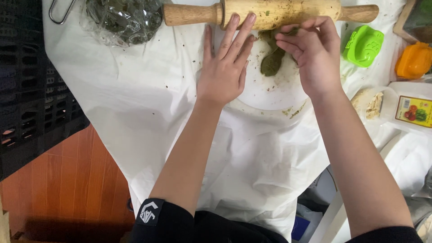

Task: Preparing and shaping green dough using a rolling pin and mold, and adding filling ingredients.

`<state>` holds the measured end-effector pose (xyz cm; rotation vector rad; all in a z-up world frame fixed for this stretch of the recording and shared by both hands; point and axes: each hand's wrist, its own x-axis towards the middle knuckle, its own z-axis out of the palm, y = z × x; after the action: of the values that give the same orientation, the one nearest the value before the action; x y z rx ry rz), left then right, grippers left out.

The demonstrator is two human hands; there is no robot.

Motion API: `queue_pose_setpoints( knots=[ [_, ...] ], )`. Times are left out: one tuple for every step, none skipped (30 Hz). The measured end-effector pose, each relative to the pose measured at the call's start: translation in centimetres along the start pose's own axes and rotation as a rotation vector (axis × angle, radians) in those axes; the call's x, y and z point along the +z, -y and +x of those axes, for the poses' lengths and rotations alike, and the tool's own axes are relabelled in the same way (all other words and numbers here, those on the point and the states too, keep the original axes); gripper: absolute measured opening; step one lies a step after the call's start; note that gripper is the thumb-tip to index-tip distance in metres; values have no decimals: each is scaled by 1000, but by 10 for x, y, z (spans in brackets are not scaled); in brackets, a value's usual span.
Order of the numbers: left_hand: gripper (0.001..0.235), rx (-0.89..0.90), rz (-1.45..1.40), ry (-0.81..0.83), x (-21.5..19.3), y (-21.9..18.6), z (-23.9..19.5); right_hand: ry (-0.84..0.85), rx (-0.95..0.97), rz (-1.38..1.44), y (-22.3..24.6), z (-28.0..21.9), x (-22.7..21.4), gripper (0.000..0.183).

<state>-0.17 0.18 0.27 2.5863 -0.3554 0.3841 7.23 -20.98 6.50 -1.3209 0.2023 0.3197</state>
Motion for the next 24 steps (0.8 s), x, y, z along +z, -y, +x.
queue_pose_setpoints(
  knots=[
    [45, 3, 0, 0, 0, 0, 1, -2, -1, 1, 0, 1, 1, 5],
    [46, 0, -3, 8, 1, 0, 0, 64, -42, -68, 0, 2, 2, 10],
    [46, -2, -6, 15, 1, 0, 0, 129, -83, -138, 0, 3, 3, 16],
    [46, -1, -6, 18, 1, 0, 0, 128, -81, -136, 0, 5, 1, 16],
    [46, -3, -1, 17, 1, 0, 0, 189, -142, -222, 0, 6, 0, 17],
    [45, -4, 4, 13, 1, 0, 1, 251, -205, -309, 0, 9, -2, 19],
    [45, -4, 5, 13, 1, 0, 1, 251, -206, -308, -1, 11, -3, 19],
    [45, -3, 2, 7, 1, 0, 1, 284, -242, -334, -2, 11, -5, 20],
    [44, -2, -1, 2, 2, -1, 0, 317, -278, -360, -4, 12, -7, 21],
    [44, -1, -1, 2, 1, 0, 1, 316, -278, -359, -2, 11, -5, 21],
    [44, 1, 1, 4, 1, 0, 1, 317, -279, -356, 0, 11, -3, 19],
    [44, 2, 3, 7, 1, 0, 1, 317, -278, -352, 2, 10, -1, 18],
    [44, 1, 2, 7, 1, 0, 1, 317, -277, -352, 4, 8, 2, 18],
    [44, 1, 5, 5, 1, 0, 0, 288, -311, -391, 6, 5, 4, 18],
    [44, 1, 7, 4, 0, 0, 0, 259, -344, -428, 8, 2, 7, 19],
    [44, 2, 8, 3, 0, 0, 0, 258, -345, -428, 5, 0, 2, 19],
    [44, 7, 6, -3, 0, 1, 0, 247, -387, -414, 2, -1, -3, 20],
    [45, 13, 0, -7, 0, -1, 0, 233, -426, -403, 0, -5, -9, 22],
    [45, 14, -4, -6, 1, -1, 0, 230, -424, -406, -4, -13, -13, 22],
    [41, 7, 10, -11, 1, -1, 0, 120, -443, -383, -7, -19, -16, 22],
    [38, 1, 24, -16, 1, 0, 1, 10, -460, -360, -11, -25, -18, 22],
    [38, 1, 26, -17, 1, 0, 1, 11, -461, -359, -17, -28, -27, 22],
    [40, 6, 37, -11, 2, 1, 1, -12, -465, -435, -24, -31, -35, 22],
    [43, 13, 45, -1, 2, 1, 0, -38, -464, -511, -31, -37, -44, 22]
  ],
)
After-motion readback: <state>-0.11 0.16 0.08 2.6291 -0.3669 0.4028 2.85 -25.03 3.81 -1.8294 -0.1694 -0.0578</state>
